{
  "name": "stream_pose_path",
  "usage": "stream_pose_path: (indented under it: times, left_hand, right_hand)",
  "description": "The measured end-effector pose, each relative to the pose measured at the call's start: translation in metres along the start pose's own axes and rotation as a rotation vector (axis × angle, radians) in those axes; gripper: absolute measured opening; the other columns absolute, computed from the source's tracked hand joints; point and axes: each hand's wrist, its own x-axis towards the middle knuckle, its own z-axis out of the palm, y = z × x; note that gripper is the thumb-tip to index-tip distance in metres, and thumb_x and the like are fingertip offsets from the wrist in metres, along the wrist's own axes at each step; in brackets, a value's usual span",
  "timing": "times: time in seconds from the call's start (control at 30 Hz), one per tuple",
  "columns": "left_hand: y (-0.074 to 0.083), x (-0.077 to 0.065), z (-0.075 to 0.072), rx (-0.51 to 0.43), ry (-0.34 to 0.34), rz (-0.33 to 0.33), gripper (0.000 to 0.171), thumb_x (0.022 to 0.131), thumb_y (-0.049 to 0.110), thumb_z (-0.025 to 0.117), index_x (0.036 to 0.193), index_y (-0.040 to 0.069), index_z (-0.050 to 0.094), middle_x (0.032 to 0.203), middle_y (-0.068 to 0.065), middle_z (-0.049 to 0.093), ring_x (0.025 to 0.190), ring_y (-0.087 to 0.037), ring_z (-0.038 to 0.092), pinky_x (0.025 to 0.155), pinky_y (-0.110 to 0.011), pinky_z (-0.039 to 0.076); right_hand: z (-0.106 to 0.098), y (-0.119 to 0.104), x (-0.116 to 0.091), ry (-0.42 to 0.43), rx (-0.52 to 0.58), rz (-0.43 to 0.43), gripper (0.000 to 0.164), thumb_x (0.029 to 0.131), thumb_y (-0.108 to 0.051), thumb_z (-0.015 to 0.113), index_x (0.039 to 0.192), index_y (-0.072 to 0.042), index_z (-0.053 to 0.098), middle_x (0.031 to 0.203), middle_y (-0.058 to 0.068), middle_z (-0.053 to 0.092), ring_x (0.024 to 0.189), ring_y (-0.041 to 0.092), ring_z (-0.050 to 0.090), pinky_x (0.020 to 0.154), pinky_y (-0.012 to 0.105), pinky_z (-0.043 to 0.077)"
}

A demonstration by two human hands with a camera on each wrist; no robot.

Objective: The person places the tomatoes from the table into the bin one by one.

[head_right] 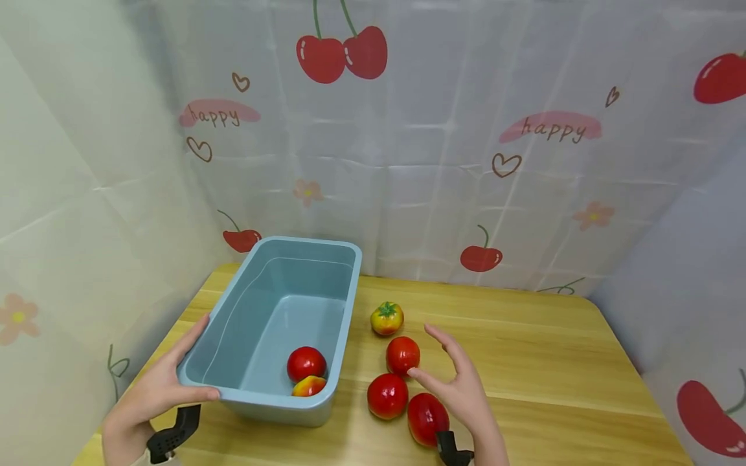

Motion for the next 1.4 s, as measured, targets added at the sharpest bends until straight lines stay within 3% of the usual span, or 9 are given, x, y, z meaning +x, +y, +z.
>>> stream_pose_path:
  times: [0.13, 0.23, 0.37, 0.43, 0.67, 0.87, 0.97, 1.27, 1.4]
  left_hand:
    - [0.000, 0.001, 0.000, 0.001, 0.005, 0.013, 0.117, 0.063, 0.011, 0.086, 0.152, 0.017, 0.012, 0.153, -0.015, 0.013, 0.122, -0.036, 0.031, 0.086, -0.025, 0.040]
    - [0.000, 0.002, 0.000, 0.003, 0.007, 0.023, 0.117, 0.062, 0.011, 0.087, 0.152, 0.016, 0.012, 0.153, -0.015, 0.013, 0.122, -0.036, 0.032, 0.085, -0.025, 0.041]
    - [0.000, 0.001, -0.001, 0.003, 0.005, 0.017, 0.117, 0.062, 0.010, 0.086, 0.152, 0.017, 0.012, 0.153, -0.016, 0.013, 0.121, -0.036, 0.033, 0.085, -0.026, 0.041]
    - [0.000, 0.001, -0.001, 0.002, 0.003, 0.015, 0.117, 0.063, 0.010, 0.086, 0.152, 0.017, 0.012, 0.153, -0.016, 0.013, 0.120, -0.037, 0.033, 0.084, -0.026, 0.041]
    - [0.000, 0.001, -0.001, -0.003, 0.004, 0.014, 0.116, 0.062, 0.010, 0.086, 0.152, 0.013, 0.012, 0.152, -0.016, 0.015, 0.119, -0.037, 0.035, 0.083, -0.027, 0.043]
    - [0.000, 0.002, -0.001, -0.014, 0.003, 0.007, 0.116, 0.063, 0.010, 0.086, 0.152, 0.013, 0.012, 0.152, -0.016, 0.015, 0.117, -0.037, 0.036, 0.082, -0.028, 0.044]
    - [0.000, 0.002, -0.001, -0.021, 0.002, 0.010, 0.116, 0.063, 0.009, 0.086, 0.152, 0.013, 0.012, 0.152, -0.015, 0.015, 0.117, -0.037, 0.036, 0.082, -0.028, 0.044]
    - [0.000, 0.002, -0.001, -0.025, -0.003, 0.005, 0.116, 0.063, 0.008, 0.086, 0.152, 0.011, 0.012, 0.153, -0.015, 0.013, 0.119, -0.037, 0.034, 0.083, -0.026, 0.042]
    - [0.000, 0.002, -0.001, -0.031, -0.004, 0.003, 0.116, 0.063, 0.008, 0.086, 0.152, 0.014, 0.012, 0.153, -0.015, 0.013, 0.119, -0.038, 0.034, 0.083, -0.027, 0.043]
  right_hand:
    - [-0.001, 0.003, -0.006, -0.001, -0.031, 0.009, 0.065, 0.079, -0.020, 0.076, 0.137, -0.027, 0.047, 0.137, -0.004, 0.047, 0.122, 0.012, 0.040, 0.099, 0.023, 0.030]
    - [-0.001, 0.005, -0.011, -0.014, -0.021, 0.035, 0.066, 0.078, -0.020, 0.078, 0.137, -0.023, 0.047, 0.137, 0.000, 0.047, 0.123, 0.021, 0.041, 0.102, 0.034, 0.031]
    - [-0.001, 0.007, -0.018, -0.046, 0.003, 0.107, 0.067, 0.077, -0.025, 0.079, 0.136, -0.019, 0.048, 0.137, 0.006, 0.046, 0.123, 0.035, 0.039, 0.097, 0.060, 0.029]
    - [0.000, 0.008, -0.021, -0.055, 0.006, 0.126, 0.067, 0.076, -0.026, 0.079, 0.135, -0.021, 0.048, 0.137, 0.007, 0.046, 0.122, 0.039, 0.039, 0.096, 0.064, 0.028]
    - [0.003, 0.016, -0.027, -0.060, 0.016, 0.096, 0.066, 0.075, -0.020, 0.080, 0.134, -0.023, 0.049, 0.136, 0.003, 0.048, 0.123, 0.037, 0.040, 0.096, 0.061, 0.029]
    - [0.005, 0.022, -0.032, -0.067, -0.033, 0.114, 0.068, 0.073, -0.025, 0.081, 0.134, -0.024, 0.050, 0.136, 0.001, 0.049, 0.123, 0.034, 0.042, 0.097, 0.054, 0.032]
    - [0.006, 0.029, -0.036, -0.077, -0.046, 0.155, 0.069, 0.073, -0.029, 0.081, 0.134, -0.023, 0.050, 0.135, 0.000, 0.049, 0.123, 0.033, 0.043, 0.097, 0.053, 0.033]
    - [0.011, 0.045, -0.048, -0.162, 0.018, 0.354, 0.072, 0.071, -0.030, 0.082, 0.135, -0.020, 0.049, 0.138, 0.010, 0.045, 0.123, 0.040, 0.038, 0.092, 0.065, 0.031]
    - [0.011, 0.049, -0.050, -0.183, 0.039, 0.387, 0.073, 0.071, -0.028, 0.082, 0.135, -0.021, 0.048, 0.138, 0.011, 0.044, 0.124, 0.041, 0.036, 0.092, 0.065, 0.031]
